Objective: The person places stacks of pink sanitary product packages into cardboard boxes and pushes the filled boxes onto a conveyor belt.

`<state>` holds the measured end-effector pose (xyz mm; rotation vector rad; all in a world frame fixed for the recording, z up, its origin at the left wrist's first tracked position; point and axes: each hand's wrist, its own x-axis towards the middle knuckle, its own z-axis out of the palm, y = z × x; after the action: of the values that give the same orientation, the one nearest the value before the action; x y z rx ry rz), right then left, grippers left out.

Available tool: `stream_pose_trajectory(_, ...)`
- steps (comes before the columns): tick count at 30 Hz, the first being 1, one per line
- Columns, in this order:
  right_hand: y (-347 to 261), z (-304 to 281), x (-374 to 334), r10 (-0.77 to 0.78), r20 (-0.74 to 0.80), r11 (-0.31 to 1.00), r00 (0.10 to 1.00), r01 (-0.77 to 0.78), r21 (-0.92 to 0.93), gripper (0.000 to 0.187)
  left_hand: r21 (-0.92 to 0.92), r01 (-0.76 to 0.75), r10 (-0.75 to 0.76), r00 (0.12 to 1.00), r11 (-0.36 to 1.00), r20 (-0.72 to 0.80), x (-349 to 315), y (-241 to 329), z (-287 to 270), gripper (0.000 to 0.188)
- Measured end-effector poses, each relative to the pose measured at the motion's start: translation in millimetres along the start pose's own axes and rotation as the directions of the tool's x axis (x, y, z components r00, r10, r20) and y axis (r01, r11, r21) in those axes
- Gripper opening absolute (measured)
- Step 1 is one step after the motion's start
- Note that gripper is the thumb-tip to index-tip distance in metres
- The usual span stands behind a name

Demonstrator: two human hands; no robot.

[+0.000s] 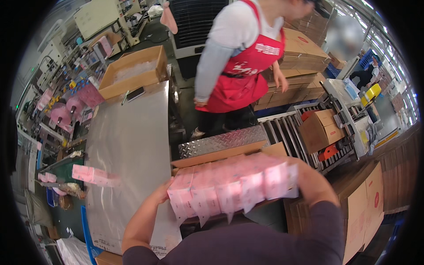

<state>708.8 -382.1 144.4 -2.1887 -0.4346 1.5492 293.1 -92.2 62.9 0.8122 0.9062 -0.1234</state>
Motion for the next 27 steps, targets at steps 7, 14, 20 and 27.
stream_pose_trajectory(7,210,86,241,-0.282,0.088,0.363,0.955,0.192,-0.912,0.075,0.927,-0.259,0.001,0.963,-0.270,0.270,61,-47,39,0.081)
stream_pose_trajectory(14,117,113,98,-0.335,0.487,0.176,0.806,0.561,-0.809,0.074,0.957,-0.159,-0.052,0.987,-0.241,0.151,97,-145,48,0.101)
stream_pose_trajectory(20,164,156,125,-0.261,0.479,0.175,0.838,0.528,-0.831,0.079,0.976,-0.142,-0.276,0.957,-0.166,0.092,81,-111,69,0.091)
stream_pose_trajectory(27,89,160,113,-0.706,0.472,0.104,0.527,0.737,-0.667,0.067,0.850,-0.444,0.776,0.627,0.285,0.068,5,-17,5,0.058)
